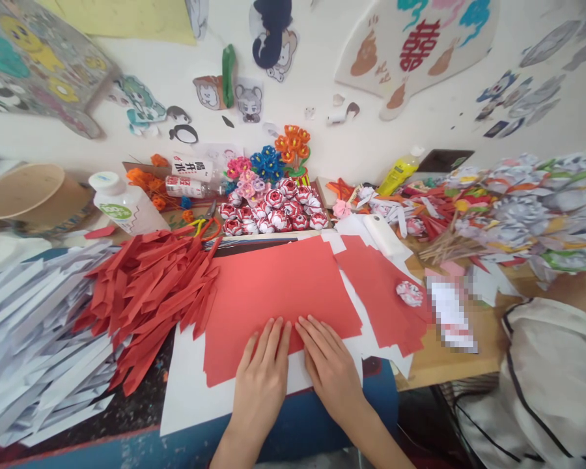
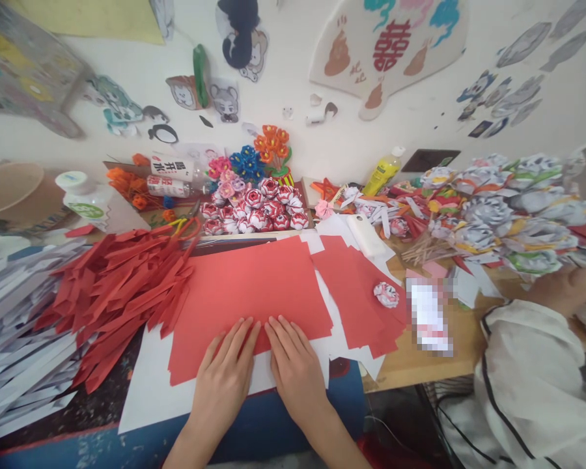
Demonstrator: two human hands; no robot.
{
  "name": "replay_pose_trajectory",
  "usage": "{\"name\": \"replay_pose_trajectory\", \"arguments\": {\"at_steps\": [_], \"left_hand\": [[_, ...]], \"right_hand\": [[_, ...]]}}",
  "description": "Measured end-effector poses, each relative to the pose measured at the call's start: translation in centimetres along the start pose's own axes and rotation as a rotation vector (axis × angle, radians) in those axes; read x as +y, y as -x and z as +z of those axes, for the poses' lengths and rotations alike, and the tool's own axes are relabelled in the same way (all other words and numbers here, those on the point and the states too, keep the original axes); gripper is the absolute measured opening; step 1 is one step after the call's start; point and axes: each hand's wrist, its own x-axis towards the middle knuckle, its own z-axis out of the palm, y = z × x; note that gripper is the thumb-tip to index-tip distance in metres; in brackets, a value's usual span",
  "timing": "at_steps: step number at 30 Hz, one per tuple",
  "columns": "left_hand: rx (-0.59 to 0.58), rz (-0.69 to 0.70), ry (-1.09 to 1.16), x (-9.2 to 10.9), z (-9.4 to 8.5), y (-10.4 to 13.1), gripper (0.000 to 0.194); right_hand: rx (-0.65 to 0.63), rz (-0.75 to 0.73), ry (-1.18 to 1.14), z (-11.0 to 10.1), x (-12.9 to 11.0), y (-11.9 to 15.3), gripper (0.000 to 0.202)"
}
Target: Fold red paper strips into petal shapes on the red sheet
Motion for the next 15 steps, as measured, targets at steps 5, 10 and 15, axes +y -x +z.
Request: {"name": "replay_pose_trajectory", "arguments": {"at_steps": [5, 10, 15], "left_hand": [[0.016, -0.001, -0.002, 0.06, 0.02, 0.01, 0.042], [0.015, -0.012, 0.005, 0.03, -0.14, -0.08, 0.043], [0.024, -0.03, 0.022, 0.06, -0.19, -0.14, 0.042]], "right_hand": [[0.009, -0.005, -0.003, -0.04, 0.01, -0.15, 0.055], [0.007, -0.006, 0.011, -0.05, -0.04, -0.19, 0.055], [0.005, -0.013, 0.024, -0.15, -0.16, -0.26, 0.056]]}}
